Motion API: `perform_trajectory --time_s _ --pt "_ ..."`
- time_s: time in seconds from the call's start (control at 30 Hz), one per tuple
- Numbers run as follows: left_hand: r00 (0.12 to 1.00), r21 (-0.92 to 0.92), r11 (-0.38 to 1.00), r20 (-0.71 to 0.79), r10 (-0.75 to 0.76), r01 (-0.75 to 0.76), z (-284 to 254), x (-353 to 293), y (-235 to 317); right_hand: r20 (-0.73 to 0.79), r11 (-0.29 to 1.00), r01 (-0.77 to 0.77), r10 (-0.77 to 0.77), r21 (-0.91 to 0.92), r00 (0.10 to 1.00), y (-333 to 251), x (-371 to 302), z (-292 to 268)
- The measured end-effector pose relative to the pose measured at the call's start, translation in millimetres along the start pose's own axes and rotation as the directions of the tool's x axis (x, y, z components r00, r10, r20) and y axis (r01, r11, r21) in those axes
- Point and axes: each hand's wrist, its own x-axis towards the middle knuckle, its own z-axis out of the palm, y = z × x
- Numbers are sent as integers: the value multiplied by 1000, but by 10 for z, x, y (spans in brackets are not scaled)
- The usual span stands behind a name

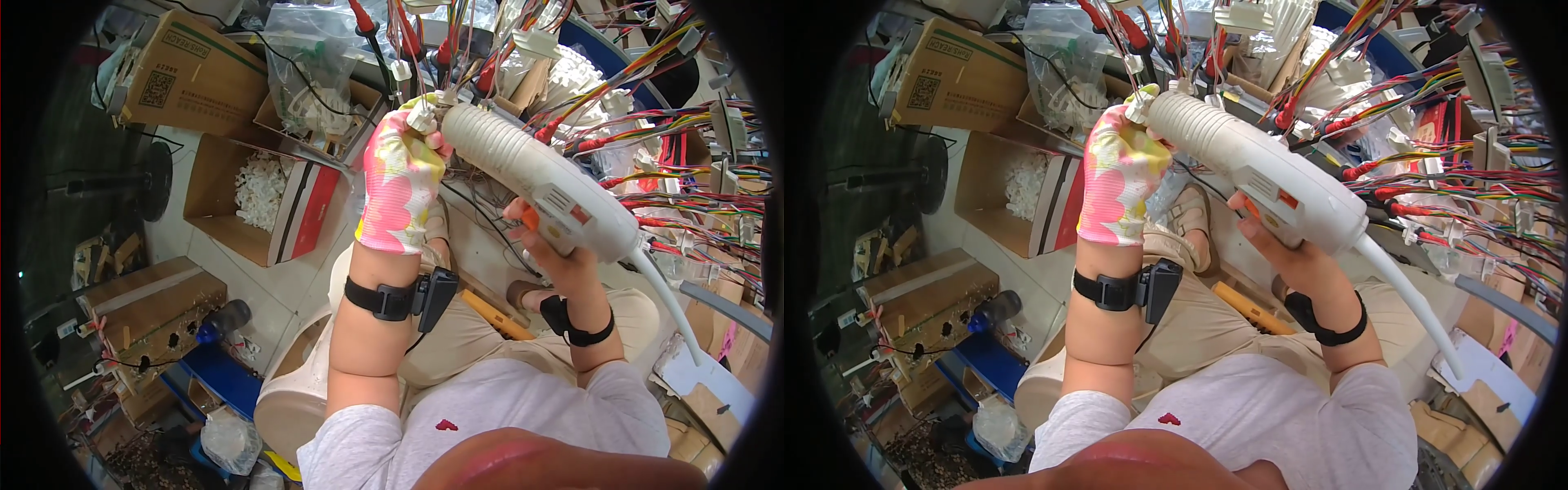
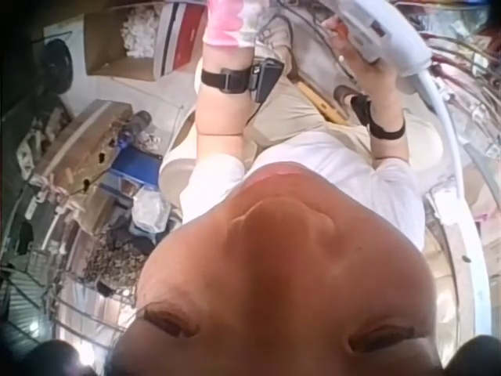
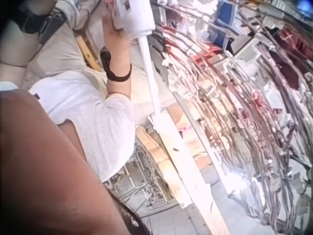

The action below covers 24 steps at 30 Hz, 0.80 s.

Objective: The person applies glue to wire connectors with a glue gun, then picks up a stack of labels and places them into a plastic bag.

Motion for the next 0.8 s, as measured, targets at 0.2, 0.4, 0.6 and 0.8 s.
perform_trajectory --time_s 0.2,0.4,0.6,0.8 --pt "998 -124 990 2 -70 70 -31 19 -13 -11 1000 -12 12 -21 1000 0 -9 3" --pt "995 76 993 46 84 -87 -4 -20 -25 32 1000 14 -13 -19 999 9 -41 3" --pt "985 210 963 70 155 -167 -132 68 -92 46 999 -9 10 -32 999 32 -64 -12" --pt "999 -190 981 28 44 -38 -153 62 -81 10 999 -2 2 -33 1000 6 -46 -20"
